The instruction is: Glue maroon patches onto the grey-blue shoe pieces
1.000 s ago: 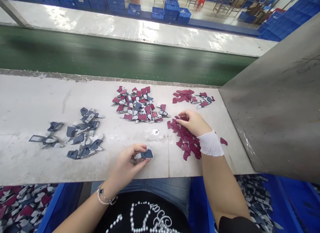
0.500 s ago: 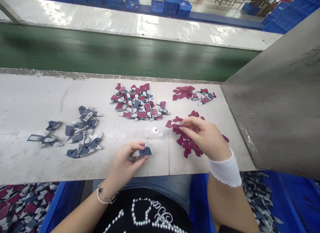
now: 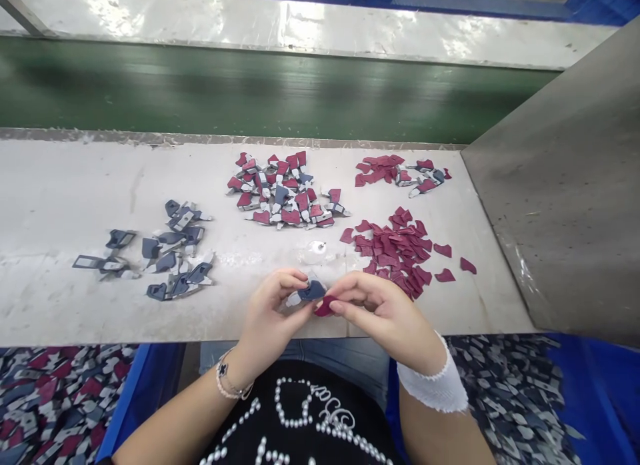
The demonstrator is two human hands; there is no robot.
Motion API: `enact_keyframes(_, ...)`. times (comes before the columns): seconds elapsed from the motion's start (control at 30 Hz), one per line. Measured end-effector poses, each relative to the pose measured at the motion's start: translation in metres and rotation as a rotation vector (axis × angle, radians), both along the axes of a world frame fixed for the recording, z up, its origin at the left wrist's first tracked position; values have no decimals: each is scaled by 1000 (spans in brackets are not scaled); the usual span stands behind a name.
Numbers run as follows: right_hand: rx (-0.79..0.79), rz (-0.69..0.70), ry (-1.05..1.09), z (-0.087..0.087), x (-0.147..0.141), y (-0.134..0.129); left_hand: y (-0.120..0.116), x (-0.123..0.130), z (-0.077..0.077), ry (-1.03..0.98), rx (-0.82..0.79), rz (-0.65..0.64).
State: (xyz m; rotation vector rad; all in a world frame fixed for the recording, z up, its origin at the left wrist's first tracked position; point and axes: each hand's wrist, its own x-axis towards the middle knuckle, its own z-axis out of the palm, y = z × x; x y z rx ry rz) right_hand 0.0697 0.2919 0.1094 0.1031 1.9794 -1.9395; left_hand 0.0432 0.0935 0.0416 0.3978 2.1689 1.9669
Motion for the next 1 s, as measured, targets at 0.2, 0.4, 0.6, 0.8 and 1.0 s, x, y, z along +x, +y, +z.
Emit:
enact_keyframes(0.2,157,-89,49,-5,-3,-7,0,2,-1,57,-20,14)
enact_keyframes(0.4,139,-102,-4,-10,-4,-7,1,2,1,146,-38,3)
enact_keyframes(0.6,139,-100,-32,-8,-6,-8,1,0,2,176,-18,-20)
enact_keyframes(0.8,182,-86,-52,-4,-8,-6,-4,-2,6,241,-13,-58)
enact_keyframes(1.0,50,18,-23,4,-9,-5,-13,-4,17,254,-5,-123)
